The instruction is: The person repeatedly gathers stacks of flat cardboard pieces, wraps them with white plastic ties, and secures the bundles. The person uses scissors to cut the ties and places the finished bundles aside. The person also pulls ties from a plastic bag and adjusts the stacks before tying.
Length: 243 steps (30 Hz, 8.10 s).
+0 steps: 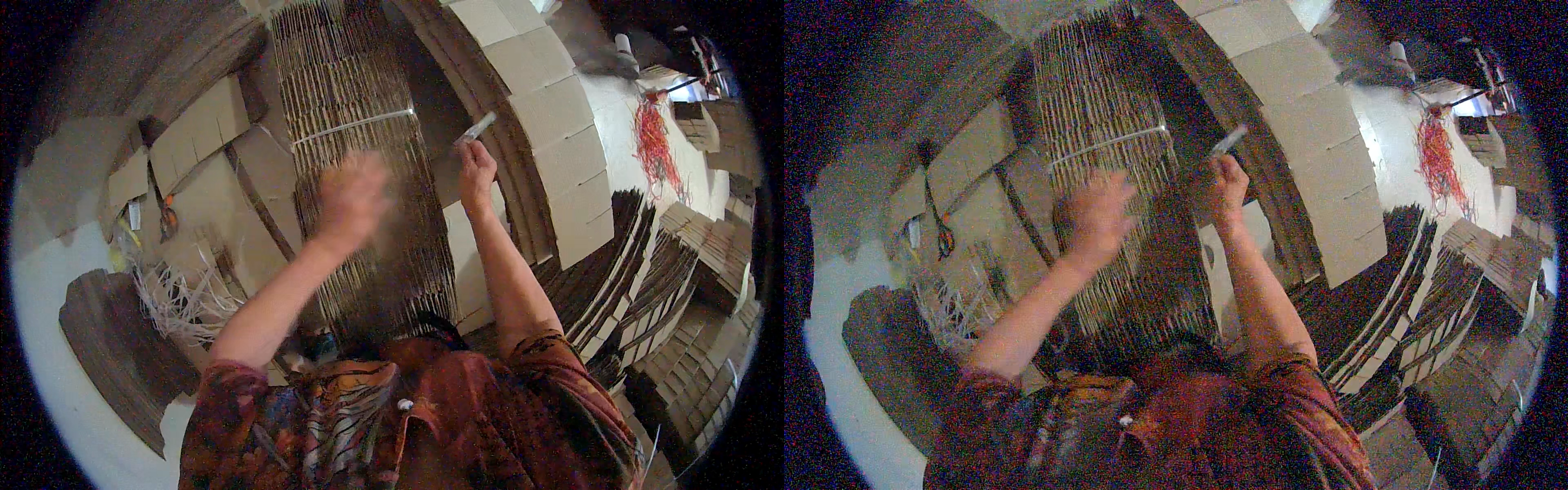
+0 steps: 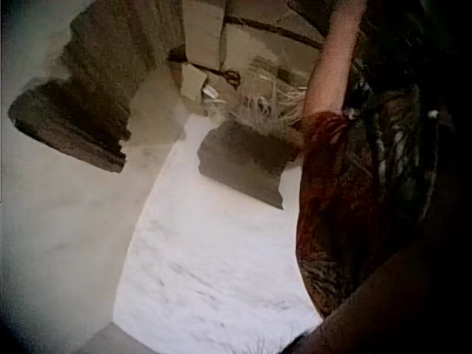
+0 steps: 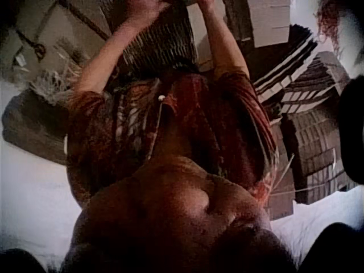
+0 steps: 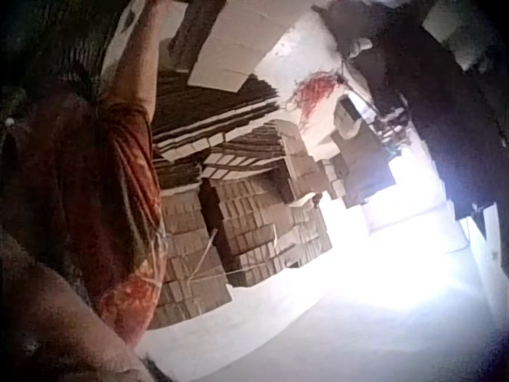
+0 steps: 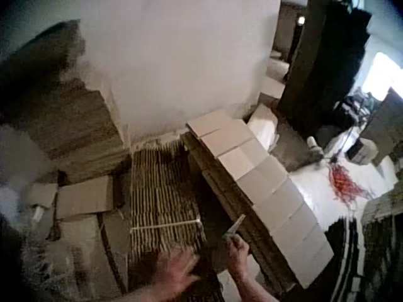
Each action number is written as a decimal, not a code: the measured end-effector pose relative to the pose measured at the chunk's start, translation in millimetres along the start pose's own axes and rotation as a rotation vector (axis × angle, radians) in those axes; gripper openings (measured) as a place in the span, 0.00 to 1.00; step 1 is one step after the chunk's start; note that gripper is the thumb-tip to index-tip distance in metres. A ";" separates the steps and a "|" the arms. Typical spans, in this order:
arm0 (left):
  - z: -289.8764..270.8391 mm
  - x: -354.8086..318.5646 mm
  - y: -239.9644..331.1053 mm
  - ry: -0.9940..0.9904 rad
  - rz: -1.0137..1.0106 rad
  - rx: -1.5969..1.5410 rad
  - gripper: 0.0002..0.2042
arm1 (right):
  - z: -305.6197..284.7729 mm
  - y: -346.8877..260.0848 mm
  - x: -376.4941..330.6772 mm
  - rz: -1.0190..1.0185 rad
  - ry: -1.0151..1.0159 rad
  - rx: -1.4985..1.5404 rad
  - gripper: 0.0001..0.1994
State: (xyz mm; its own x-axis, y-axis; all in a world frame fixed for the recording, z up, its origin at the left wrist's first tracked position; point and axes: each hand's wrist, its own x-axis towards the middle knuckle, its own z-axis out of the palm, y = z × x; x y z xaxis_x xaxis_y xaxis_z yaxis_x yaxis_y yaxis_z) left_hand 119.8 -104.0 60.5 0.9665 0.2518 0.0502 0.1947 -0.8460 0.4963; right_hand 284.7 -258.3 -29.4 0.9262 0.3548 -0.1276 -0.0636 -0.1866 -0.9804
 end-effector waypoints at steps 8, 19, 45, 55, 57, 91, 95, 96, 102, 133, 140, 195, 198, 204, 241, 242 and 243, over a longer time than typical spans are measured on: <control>76.2 9.9 29.9 -0.195 0.052 0.079 0.36 | 3.9 -84.8 -31.4 0.217 -0.218 0.181 0.07; 34.2 -59.7 -17.0 0.304 -0.265 -0.087 0.32 | 32.4 -134.3 -41.5 0.079 -0.479 0.086 0.07; 140.3 -166.7 -145.8 -0.095 -0.921 0.223 0.27 | 193.9 -15.6 -116.1 -1.056 -0.841 -0.606 0.05; 86.5 -157.7 -170.6 0.062 -0.787 -0.736 0.12 | 198.0 -3.8 -115.6 -0.751 -0.681 -0.483 0.04; 80.0 -158.0 -149.0 0.257 -0.758 -0.746 0.11 | 198.7 -6.3 -117.0 -0.768 -0.695 -0.501 0.05; 34.2 -147.8 -155.8 0.047 -0.435 -1.065 0.15 | 199.7 24.6 -103.6 -1.076 -0.931 -1.102 0.07; 29.2 -144.7 -161.2 -0.114 -0.395 -0.886 0.17 | 204.3 12.8 -118.5 -1.059 -0.891 -1.082 0.10; 32.8 -143.3 -162.9 -0.137 -0.448 -0.929 0.16 | 202.0 20.3 -115.8 -1.068 -0.857 -1.014 0.10; 43.0 -149.5 -145.5 0.139 -0.630 -0.729 0.13 | 198.4 -16.4 -118.4 -1.280 -0.722 -1.044 0.04; 8.8 -83.2 -73.3 -0.032 -0.717 -0.474 0.08 | 158.8 -49.0 -74.7 0.015 -0.791 -0.258 0.05; 39.5 -97.3 -78.9 0.302 -0.642 -0.321 0.10 | 227.5 -143.4 17.4 -1.159 -0.545 -0.753 0.25; 125.2 -87.5 -144.7 0.191 -1.261 -0.850 0.16 | 159.2 -86.1 -104.0 0.830 -0.130 0.729 0.09; 125.0 -102.7 -136.6 0.445 -0.928 -0.836 0.13 | 169.5 -82.4 -77.8 0.829 -0.177 0.655 0.10; 39.4 -82.5 -71.7 0.537 -0.393 -0.741 0.11 | 197.3 -49.3 -69.8 -0.114 -0.766 -0.544 0.03; 28.9 -136.6 -76.4 0.512 -0.607 -0.681 0.15 | 182.9 -57.5 -90.6 0.131 -1.086 -0.373 0.05; 20.1 -132.6 -69.1 0.471 -0.721 -0.802 0.15 | 181.5 -56.7 -89.3 -0.061 -1.114 -0.450 0.05; 11.5 -125.6 -61.2 0.426 -0.835 -0.923 0.15 | 180.1 -56.1 -88.1 -0.255 -1.136 -0.526 0.05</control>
State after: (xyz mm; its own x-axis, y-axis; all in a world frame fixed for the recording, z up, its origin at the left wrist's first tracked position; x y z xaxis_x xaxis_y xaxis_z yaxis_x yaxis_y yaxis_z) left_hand -11.7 -89.2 13.8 0.4502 0.8102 -0.3753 0.3550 0.2232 0.9078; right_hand 139.7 -114.2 9.8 0.0366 0.9657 -0.2570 0.4631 -0.2443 -0.8520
